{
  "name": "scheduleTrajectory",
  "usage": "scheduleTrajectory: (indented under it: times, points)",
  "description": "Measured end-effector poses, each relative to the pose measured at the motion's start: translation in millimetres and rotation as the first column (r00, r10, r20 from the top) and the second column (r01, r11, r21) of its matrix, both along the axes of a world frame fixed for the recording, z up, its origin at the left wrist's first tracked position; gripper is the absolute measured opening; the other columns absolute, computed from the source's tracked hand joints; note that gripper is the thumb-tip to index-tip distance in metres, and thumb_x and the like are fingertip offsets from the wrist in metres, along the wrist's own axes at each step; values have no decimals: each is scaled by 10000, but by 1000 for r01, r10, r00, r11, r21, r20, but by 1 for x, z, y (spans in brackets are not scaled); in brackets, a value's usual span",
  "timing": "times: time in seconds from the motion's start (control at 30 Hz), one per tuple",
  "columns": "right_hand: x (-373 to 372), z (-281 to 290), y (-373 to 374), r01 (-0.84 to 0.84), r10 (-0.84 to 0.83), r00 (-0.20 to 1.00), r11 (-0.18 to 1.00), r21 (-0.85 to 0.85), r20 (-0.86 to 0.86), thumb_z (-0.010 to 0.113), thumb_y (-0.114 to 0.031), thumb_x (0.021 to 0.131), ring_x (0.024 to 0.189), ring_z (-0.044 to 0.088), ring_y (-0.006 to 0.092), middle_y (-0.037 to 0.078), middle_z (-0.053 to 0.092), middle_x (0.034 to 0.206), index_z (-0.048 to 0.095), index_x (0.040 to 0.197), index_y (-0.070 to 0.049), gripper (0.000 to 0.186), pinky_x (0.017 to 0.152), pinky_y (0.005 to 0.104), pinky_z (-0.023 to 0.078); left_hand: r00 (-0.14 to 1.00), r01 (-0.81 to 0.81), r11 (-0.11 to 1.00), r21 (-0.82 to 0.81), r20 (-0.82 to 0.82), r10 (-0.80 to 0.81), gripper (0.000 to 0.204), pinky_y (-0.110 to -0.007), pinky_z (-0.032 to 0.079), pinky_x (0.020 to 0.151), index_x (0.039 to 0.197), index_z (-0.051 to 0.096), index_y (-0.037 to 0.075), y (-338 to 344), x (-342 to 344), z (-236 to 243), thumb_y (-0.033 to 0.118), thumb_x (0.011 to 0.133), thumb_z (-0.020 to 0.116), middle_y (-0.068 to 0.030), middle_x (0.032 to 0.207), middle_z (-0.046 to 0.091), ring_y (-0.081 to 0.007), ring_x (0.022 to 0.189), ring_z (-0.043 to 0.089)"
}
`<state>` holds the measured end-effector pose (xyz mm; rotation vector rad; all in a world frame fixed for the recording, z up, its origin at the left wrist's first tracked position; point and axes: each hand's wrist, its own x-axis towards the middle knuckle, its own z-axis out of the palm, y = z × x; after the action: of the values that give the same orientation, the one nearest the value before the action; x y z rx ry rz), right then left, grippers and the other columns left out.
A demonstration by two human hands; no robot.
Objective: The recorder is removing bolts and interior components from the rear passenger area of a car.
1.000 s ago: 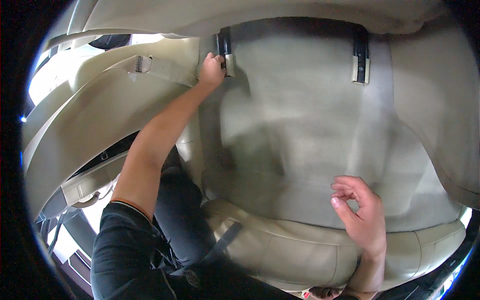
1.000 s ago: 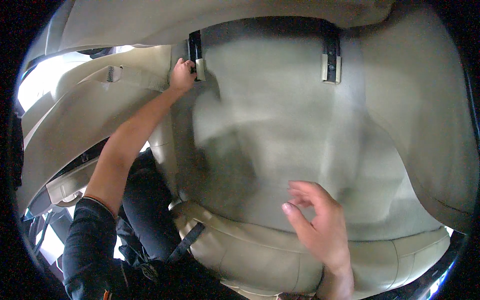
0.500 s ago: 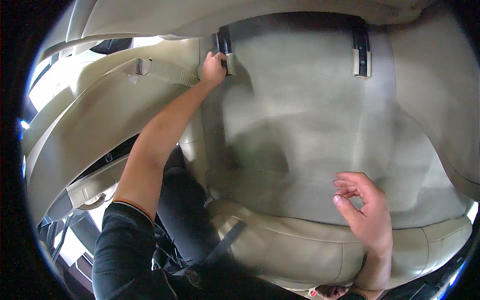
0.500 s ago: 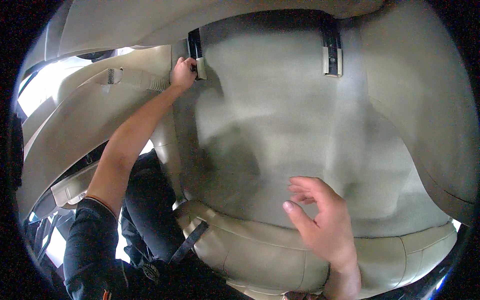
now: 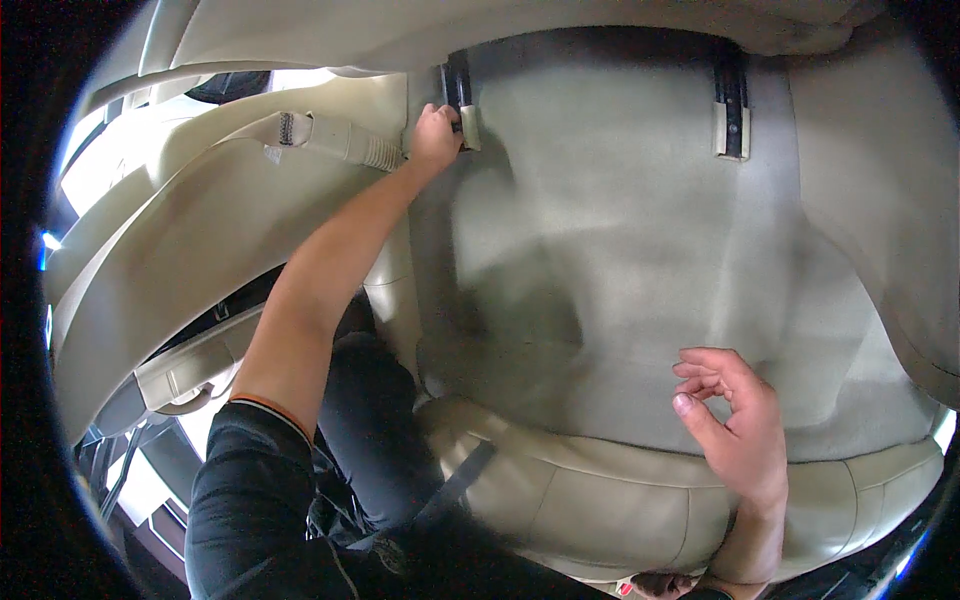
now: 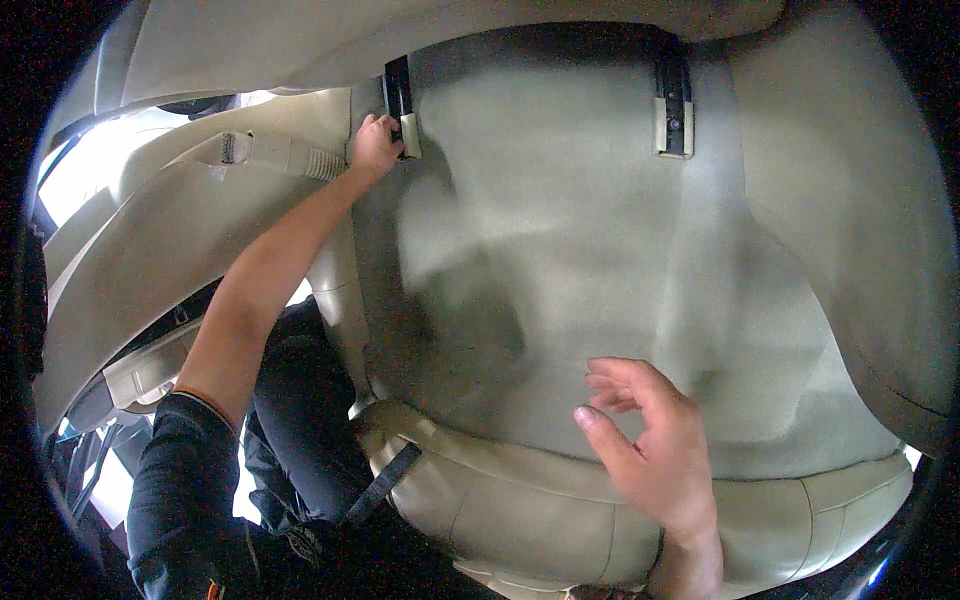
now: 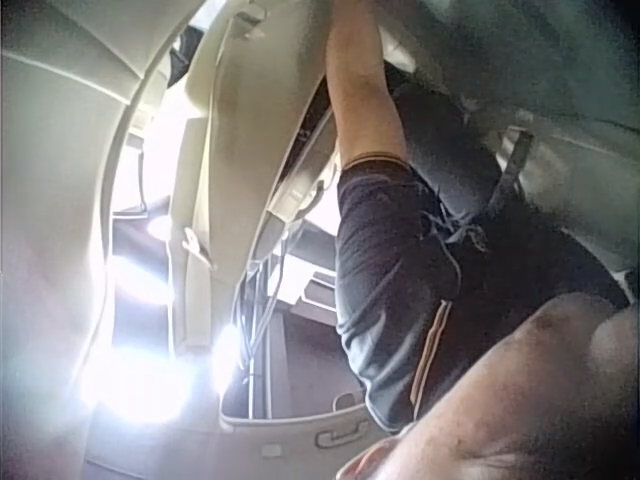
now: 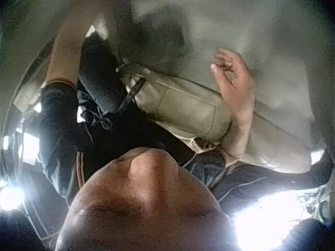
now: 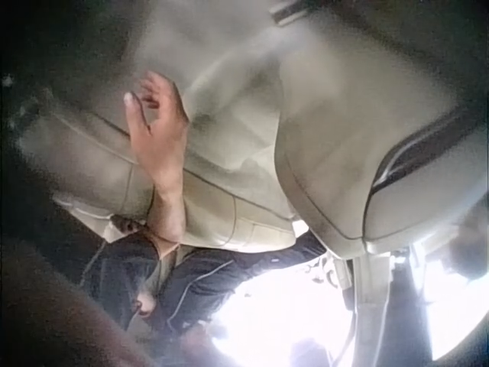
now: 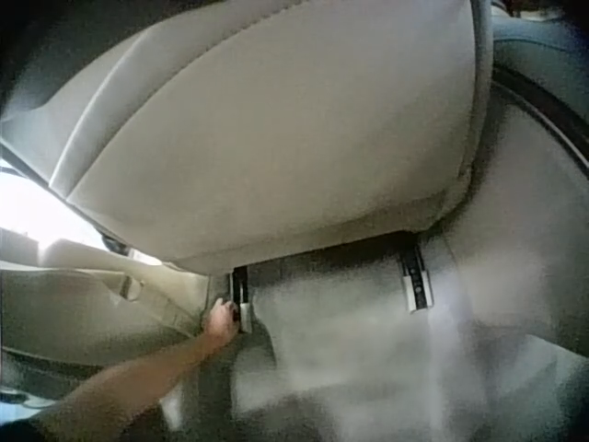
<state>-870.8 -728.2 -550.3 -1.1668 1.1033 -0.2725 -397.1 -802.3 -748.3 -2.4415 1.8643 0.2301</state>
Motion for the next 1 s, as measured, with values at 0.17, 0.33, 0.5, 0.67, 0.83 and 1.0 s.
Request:
scheduleTrajectory:
  times: [0.17, 0.33, 0.5, 0.67, 0.83, 1.0]
  points:
    - [0, 1, 2, 11, -11, 1000, 1000, 15, -2, 651, -64, 787, 836, 640, 190, 150, 649, 982, 559, 1112, -4, 344, 749, 306, 500, 999, 23, 999, -32, -22, -23, 262, -403, 482, 812, 919, 628, 46, -1, 3, -5, 67, 663, 683, -162, 919, 573, -328, 896, 568]
    - [-1, 0, 2, 0, 0, 1000, 1000, 5, 3, 654, -77, 790, 836, 639, 190, 151, 648, 979, 559, 1110, -3, 342, 751, 306, 499, 1000, -13, 998, 60, 10, 12, 253, -404, 481, 826, 909, 639, 58, -3, 6, -6, 77, 662, 693, -158, 926, 576, -327, 902, 574]
    - [-1, 1, 2, 11, -11, 1000, 1000, 7, 0, 653, -77, 788, 833, 638, 190, 153, 649, 972, 561, 1107, -4, 340, 750, 306, 496, 1000, -26, 1000, 11, 7, 25, 246, -400, 480, 839, 886, 644, 54, -3, 7, -11, 81, 650, 706, -164, 933, 583, -325, 911, 574]
    - [-2, 2, 2, -2, 2, 1000, 1000, 0, 0, 652, -74, 785, 836, 637, 189, 156, 653, 964, 562, 1112, -3, 346, 752, 306, 495, 1000, -13, 999, 53, 1, 13, 246, -400, 479, 835, 884, 643, 48, -6, 6, -10, 65, 647, 707, -166, 911, 593, -327, 907, 571]
    - [0, 2, 2, 3, -3, 1000, 1000, 3, 6, 652, -77, 788, 833, 639, 192, 157, 653, 969, 562, 1114, -4, 346, 755, 307, 496, 999, -38, 999, 10, -18, 38, 229, -397, 476, 829, 878, 638, 51, -3, 9, -11, 42, 655, 688, -160, 885, 606, -324, 915, 567]
    - [-1, 5, 3, 18, -18, 1000, 1000, 5, 12, 655, -95, 794, 835, 641, 201, 157, 651, 974, 558, 1113, 2, 348, 755, 308, 497, 999, -49, 999, 1, -21, 49, 263, -400, 464, 845, 896, 614, 52, -4, 9, -13, 36, 644, 688, -164, 896, 603, -329, 918, 567]
